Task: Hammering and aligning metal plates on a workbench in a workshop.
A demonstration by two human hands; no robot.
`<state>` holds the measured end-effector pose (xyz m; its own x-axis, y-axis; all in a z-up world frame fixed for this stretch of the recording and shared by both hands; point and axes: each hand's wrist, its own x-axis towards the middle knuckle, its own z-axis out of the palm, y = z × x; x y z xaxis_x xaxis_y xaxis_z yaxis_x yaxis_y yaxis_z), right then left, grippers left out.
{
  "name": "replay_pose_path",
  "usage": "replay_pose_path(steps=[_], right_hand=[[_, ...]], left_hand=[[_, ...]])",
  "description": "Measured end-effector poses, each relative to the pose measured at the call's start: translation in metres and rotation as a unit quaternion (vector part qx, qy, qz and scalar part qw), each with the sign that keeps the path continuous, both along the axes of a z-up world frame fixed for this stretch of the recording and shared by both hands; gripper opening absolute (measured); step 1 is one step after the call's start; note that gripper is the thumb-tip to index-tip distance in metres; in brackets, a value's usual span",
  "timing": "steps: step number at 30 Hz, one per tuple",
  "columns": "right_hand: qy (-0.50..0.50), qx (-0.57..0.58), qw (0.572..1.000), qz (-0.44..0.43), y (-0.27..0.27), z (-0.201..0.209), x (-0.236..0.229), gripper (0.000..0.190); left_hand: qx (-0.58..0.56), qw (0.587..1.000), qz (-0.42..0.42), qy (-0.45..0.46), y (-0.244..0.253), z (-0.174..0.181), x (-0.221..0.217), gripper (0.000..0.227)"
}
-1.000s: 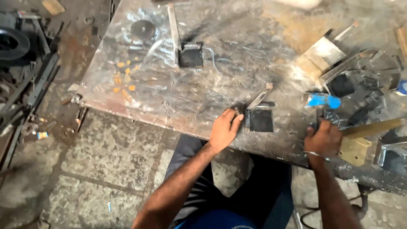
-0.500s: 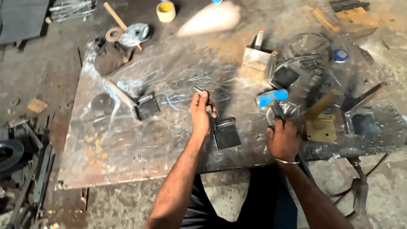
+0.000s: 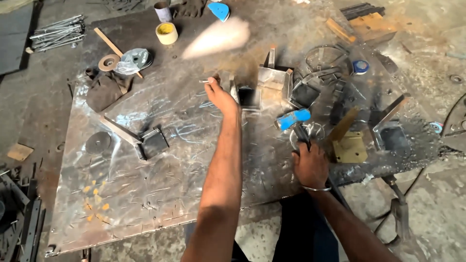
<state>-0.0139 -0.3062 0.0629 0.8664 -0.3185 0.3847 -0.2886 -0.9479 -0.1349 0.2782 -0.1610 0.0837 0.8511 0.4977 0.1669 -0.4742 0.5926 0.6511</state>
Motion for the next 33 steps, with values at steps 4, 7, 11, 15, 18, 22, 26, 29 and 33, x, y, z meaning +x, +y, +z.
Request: replay_pose_path(steps=[4, 7, 11, 15, 18, 22, 26, 29, 33], right_hand=[[0.001, -0.004, 1.0, -0.001, 0.001, 0.003, 0.001, 0.041], [0.005, -0.003, 1.0, 0.0, 0.002, 0.002, 0.001, 0.04], [-0.006, -0.015, 1.0, 0.0, 0.0, -0.003, -0.001, 0.04], [-0.009, -0.021, 1.0, -0.001, -0.001, -0.006, 0.001, 0.04], [-0.007, -0.025, 1.0, -0.007, 0.002, -0.004, 0.0, 0.039], [-0.008, -0.023, 1.0, -0.009, -0.001, -0.004, -0.003, 0.037], [-0.017, -0.018, 1.0, -0.003, 0.0, -0.002, -0.004, 0.036], [-0.021, -0.008, 1.0, -0.006, -0.001, -0.003, -0.004, 0.038], [-0.049, -0.004, 0.998, 0.027, -0.001, -0.005, -0.01, 0.04]], left_hand=[[0.0, 0.999, -0.041, 0.031, 0.021, -0.033, -0.027, 0.031], [0.099, 0.993, -0.001, 0.065, 0.07, -0.044, -0.063, 0.033], [0.254, 0.948, 0.152, 0.116, 0.162, -0.004, -0.105, 0.037], [0.283, 0.919, 0.266, 0.063, 0.268, 0.023, -0.097, 0.036], [0.251, 0.901, 0.353, 0.036, 0.339, 0.022, -0.064, 0.036], [0.35, 0.895, 0.277, 0.019, 0.375, 0.007, -0.017, 0.033], [0.421, 0.893, 0.159, 0.034, 0.357, -0.006, 0.002, 0.033], [0.443, 0.861, 0.249, 0.03, 0.31, 0.008, -0.027, 0.03], [0.533, 0.763, 0.364, 0.037, 0.264, -0.014, -0.093, 0.023]])
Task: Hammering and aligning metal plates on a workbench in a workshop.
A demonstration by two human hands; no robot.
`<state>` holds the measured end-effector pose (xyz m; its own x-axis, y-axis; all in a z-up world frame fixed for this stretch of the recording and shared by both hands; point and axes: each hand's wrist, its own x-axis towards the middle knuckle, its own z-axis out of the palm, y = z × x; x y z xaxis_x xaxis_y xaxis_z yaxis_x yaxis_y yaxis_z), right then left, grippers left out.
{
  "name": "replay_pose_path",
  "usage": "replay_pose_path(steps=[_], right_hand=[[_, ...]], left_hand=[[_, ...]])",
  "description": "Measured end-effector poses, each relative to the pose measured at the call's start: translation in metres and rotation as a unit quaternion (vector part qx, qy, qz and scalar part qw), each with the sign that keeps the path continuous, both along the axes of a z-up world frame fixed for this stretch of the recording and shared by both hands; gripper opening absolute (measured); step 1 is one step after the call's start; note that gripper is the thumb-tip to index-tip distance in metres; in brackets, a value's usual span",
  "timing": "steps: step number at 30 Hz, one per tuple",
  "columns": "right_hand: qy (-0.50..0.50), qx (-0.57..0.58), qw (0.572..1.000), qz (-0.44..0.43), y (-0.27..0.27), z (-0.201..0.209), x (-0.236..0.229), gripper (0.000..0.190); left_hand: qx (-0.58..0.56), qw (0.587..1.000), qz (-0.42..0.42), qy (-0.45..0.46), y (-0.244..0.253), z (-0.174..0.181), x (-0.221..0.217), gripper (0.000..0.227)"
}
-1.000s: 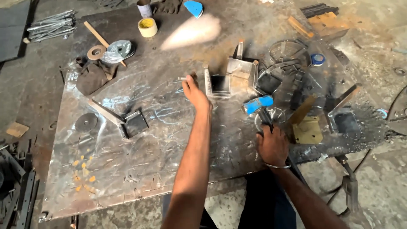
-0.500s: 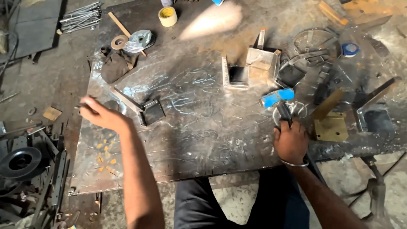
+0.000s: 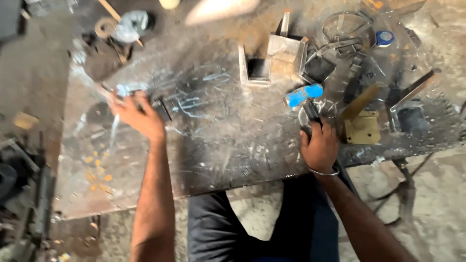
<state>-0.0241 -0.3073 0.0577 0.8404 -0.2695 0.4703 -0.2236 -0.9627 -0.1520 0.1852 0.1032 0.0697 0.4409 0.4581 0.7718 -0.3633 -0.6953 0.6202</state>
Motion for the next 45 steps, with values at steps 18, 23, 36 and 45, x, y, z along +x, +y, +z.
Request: replay_pose_path(steps=[18, 23, 36, 45], right_hand=[[0.01, -0.096, 0.967, 0.235, -0.055, 0.096, 0.324, 0.026], [0.264, -0.215, 0.939, 0.046, -0.061, 0.088, 0.345, 0.041], [0.227, -0.306, 0.922, 0.064, -0.057, 0.064, 0.347, 0.021], [0.135, -0.121, 0.982, 0.051, -0.029, 0.053, 0.333, 0.027]], left_hand=[[0.219, 0.857, -0.335, 0.325, -0.033, -0.056, -0.073, 0.033], [0.206, 0.842, -0.343, 0.361, -0.033, -0.049, -0.072, 0.031], [0.213, 0.846, -0.341, 0.352, -0.033, -0.049, -0.072, 0.034], [0.228, 0.848, -0.322, 0.353, -0.035, -0.055, -0.073, 0.036]])
